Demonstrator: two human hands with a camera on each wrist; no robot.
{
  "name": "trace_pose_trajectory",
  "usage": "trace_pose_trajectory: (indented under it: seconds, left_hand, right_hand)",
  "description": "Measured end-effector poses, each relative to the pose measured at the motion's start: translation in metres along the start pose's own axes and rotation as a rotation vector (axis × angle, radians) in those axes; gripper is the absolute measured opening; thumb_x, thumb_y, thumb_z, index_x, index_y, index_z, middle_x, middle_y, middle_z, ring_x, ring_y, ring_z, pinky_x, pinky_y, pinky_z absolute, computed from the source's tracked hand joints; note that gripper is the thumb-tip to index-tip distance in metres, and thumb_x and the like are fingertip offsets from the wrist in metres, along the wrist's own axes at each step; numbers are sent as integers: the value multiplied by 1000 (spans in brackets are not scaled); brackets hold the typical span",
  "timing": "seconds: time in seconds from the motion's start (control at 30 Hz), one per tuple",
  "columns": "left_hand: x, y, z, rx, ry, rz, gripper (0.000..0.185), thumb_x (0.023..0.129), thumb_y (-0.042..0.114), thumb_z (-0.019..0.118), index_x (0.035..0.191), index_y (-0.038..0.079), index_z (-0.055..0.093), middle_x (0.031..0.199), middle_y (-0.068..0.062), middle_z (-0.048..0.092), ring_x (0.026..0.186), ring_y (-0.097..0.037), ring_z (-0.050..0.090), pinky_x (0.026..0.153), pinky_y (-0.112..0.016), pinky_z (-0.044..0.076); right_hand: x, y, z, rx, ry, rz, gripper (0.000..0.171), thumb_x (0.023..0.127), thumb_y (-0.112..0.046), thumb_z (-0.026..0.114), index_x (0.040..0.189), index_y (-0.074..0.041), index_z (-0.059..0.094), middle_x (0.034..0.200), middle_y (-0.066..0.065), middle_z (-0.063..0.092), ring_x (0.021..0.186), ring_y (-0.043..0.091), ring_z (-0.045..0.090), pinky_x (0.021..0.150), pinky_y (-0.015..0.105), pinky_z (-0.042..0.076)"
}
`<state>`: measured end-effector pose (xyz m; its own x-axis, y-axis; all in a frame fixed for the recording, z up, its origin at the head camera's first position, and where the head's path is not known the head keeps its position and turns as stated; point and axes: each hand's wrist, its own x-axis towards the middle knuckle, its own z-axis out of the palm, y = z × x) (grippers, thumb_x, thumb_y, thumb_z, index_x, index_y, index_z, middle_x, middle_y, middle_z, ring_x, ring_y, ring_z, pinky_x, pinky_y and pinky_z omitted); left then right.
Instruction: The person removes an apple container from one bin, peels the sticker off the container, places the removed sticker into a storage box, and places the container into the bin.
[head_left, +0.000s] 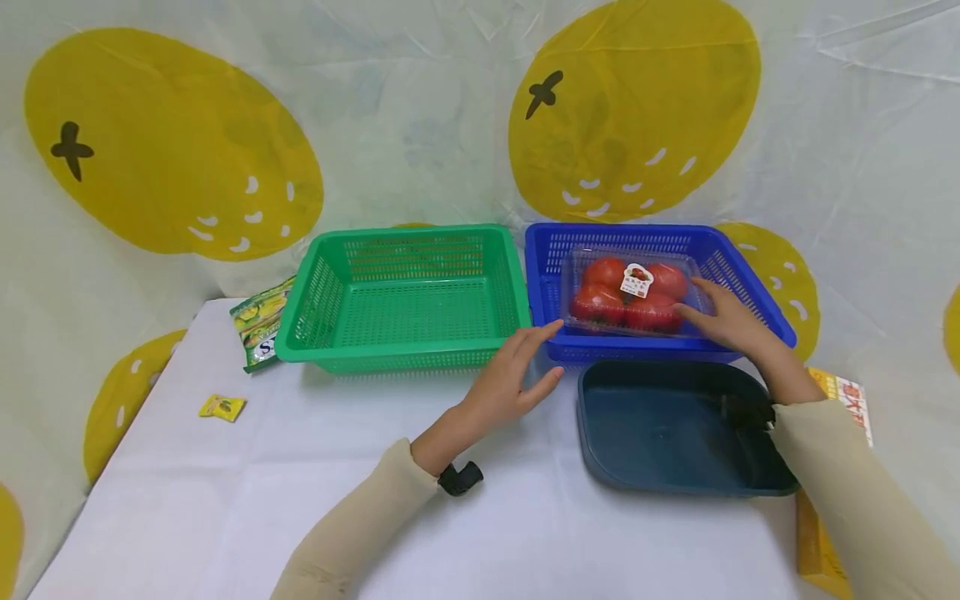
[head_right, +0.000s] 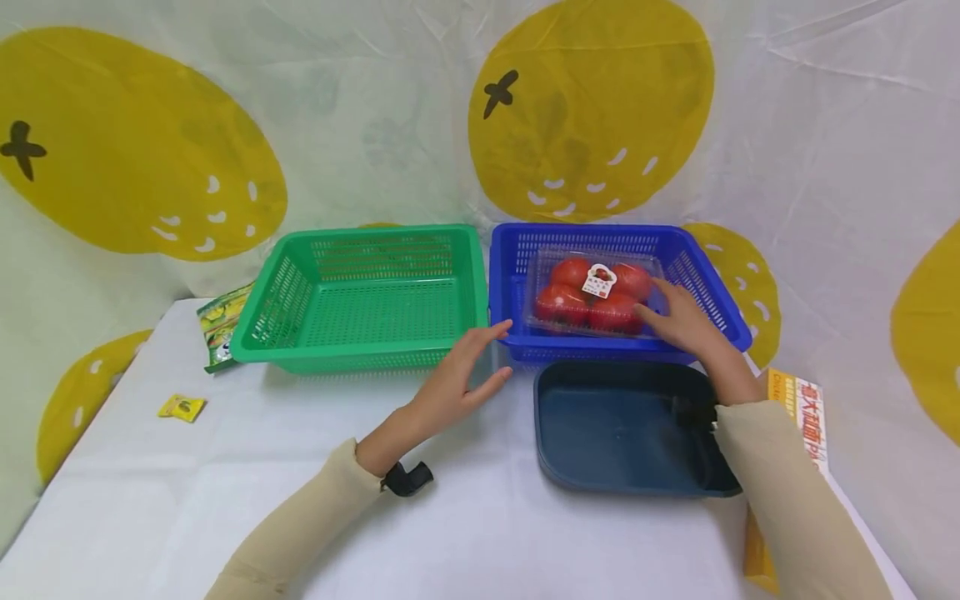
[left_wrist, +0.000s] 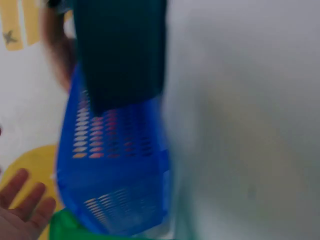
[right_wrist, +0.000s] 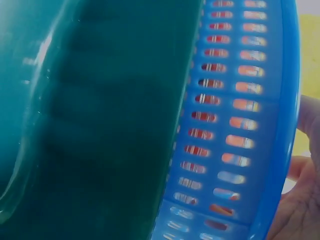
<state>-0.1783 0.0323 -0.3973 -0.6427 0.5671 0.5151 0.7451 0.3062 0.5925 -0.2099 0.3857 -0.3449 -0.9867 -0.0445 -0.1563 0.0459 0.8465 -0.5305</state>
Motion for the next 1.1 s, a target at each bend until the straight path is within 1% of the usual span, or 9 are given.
trace_pose_trajectory:
  seconds: [0.07,0.17,0.3,0.43,0.53,0.6,0.8,0.93,1.1]
  left_hand:
    - [-4,-2,7,-25,10,42,58,97,16,60,149,10,35,132,-12,53,125,-22,49,104,-36,44]
    - [-8,-4,17,-69,-18,31,59,97,15,58,150,13,32,133,-12,53,126,-20,49,104,-35,44]
    - [-10,-8,23,-117,-84,-67,64,100,20,56,154,18,22,140,-11,49,130,-20,48,105,-38,43]
    - [-8,-14,27,-142,-131,-156,70,101,25,54,157,22,11,151,-10,39,133,-22,46,108,-36,41]
    - [-5,-19,30,-166,-139,-195,72,102,26,53,158,22,7,156,-10,32,136,-22,43,110,-33,37]
    - [-3,-21,33,-172,-138,-222,73,102,28,51,158,24,4,159,-9,26,140,-22,36,113,-35,33]
    - [5,-26,41,-187,-103,-267,73,103,29,49,157,25,-1,162,-7,18,148,-22,19,118,-43,24]
    - [11,-28,47,-250,-51,-284,67,104,30,47,157,21,7,161,-9,23,146,-23,23,117,-45,26]
    - [16,-30,54,-359,39,-316,54,105,28,45,153,16,24,155,-13,35,139,-26,38,107,-46,41]
  right_hand:
    - [1,3,-3,27,-14,18,83,100,-47,45,153,5,7,150,41,15,132,62,20,100,75,26]
    - [3,9,-6,75,-20,58,85,99,-51,44,154,2,7,150,41,15,131,63,22,97,75,29]
    - [6,17,-10,156,-32,93,84,99,-53,43,155,-1,6,151,41,14,132,61,21,97,71,33]
    - [11,23,-12,264,-87,108,83,100,-53,42,156,-6,3,152,40,12,132,59,25,96,64,41]
    - [15,28,-13,339,-123,112,82,100,-51,43,157,-9,1,153,39,9,133,58,25,95,61,44]
    - [18,31,-13,378,-136,117,81,101,-49,43,157,-10,0,154,38,8,134,57,25,95,59,46]
    - [23,37,-13,459,-171,128,81,101,-44,47,157,-12,-2,156,35,6,136,55,24,97,59,44]
    - [27,41,-12,518,-209,131,81,101,-38,50,157,-16,-4,157,33,0,137,56,20,101,63,37]
    - [34,46,-12,568,-251,138,80,101,-34,52,157,-23,-4,157,32,-6,138,57,15,103,68,30]
